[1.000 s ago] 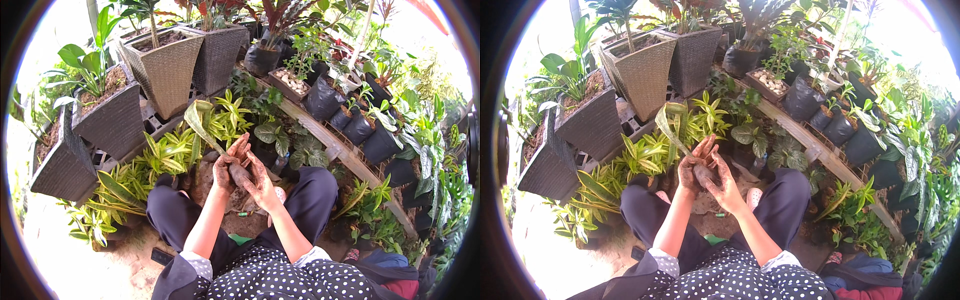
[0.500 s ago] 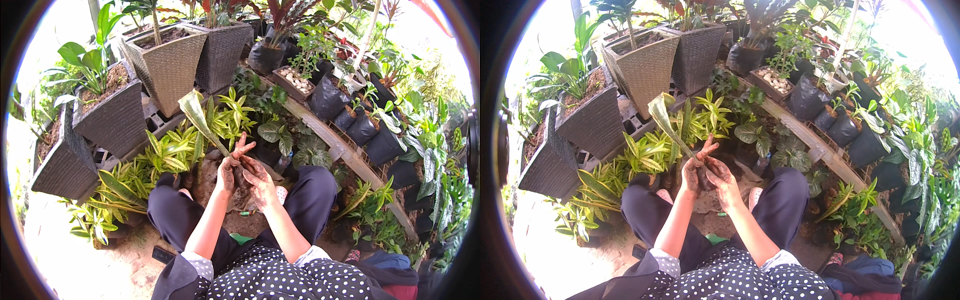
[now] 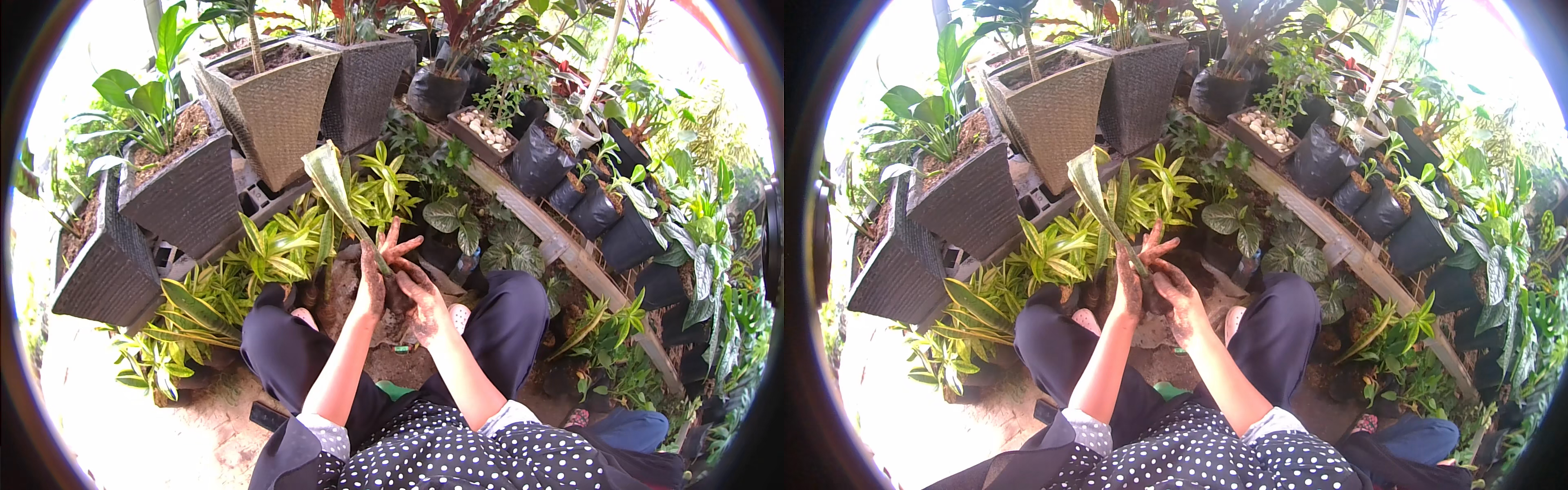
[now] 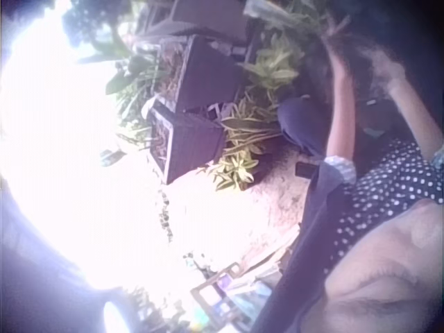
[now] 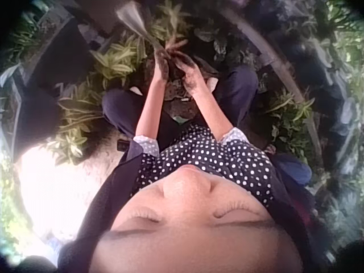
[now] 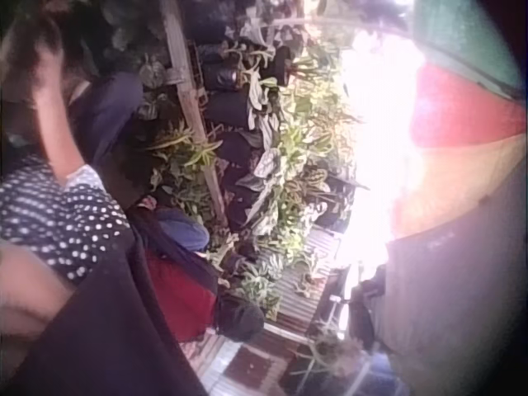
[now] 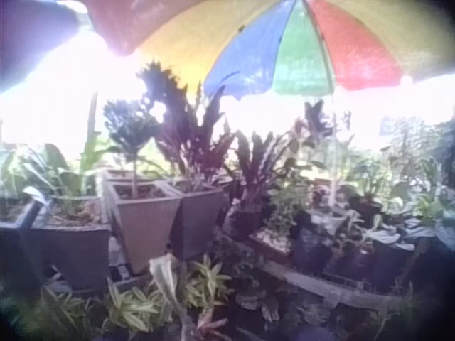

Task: The person sits on the ground and packs soil around a small plant's root ball using both hands. They repeatedly add soil and press it down to secure the plant in place.

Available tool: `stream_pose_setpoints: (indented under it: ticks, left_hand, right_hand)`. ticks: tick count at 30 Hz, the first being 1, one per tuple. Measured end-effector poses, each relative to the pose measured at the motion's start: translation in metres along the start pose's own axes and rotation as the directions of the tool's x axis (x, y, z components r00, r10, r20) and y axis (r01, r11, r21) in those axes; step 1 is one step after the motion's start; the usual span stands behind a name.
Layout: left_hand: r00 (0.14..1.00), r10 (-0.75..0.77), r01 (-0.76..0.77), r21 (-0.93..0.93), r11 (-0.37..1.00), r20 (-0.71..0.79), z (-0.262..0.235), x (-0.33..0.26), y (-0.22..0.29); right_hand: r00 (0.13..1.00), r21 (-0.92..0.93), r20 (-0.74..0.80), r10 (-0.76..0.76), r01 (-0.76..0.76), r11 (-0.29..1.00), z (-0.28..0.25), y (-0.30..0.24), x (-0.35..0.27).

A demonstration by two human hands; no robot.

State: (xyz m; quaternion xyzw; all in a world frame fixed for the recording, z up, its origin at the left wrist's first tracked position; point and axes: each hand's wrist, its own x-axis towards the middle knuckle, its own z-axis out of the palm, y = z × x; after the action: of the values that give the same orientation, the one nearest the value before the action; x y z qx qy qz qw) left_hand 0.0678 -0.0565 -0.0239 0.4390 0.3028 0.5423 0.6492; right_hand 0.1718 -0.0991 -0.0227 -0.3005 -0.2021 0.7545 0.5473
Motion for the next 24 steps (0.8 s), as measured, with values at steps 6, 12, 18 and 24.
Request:
stream_pose_setpoints:
  ticks: [6, 12, 18, 24]
  left_hand:
    - [0.998, -0.032, 0.024, -0.153, 0.988, -0.045, 0.006, -0.004, -0.003]
    - [0.998, -0.014, 0.006, -0.139, 0.990, -0.054, 0.009, -0.004, -0.004]
    - [0.996, -0.022, 0.000, -0.242, 0.970, -0.088, 0.007, -0.004, -0.003]
    - [0.996, -0.018, -0.004, -0.251, 0.968, -0.084, 0.014, -0.007, -0.001]
  right_hand:
    - [0.992, -0.090, -0.123, -0.012, 0.001, 0.996, -0.002, 0.004, 0.007]
    - [0.982, -0.201, -0.073, -0.176, 0.159, 0.967, -0.003, 0.015, 0.009]
    - [0.981, -0.225, -0.133, -0.143, 0.110, 0.968, 0.008, 0.010, 0.010]
    - [0.961, -0.346, -0.058, -0.269, 0.234, 0.909, 0.005, 0.014, 0.012]
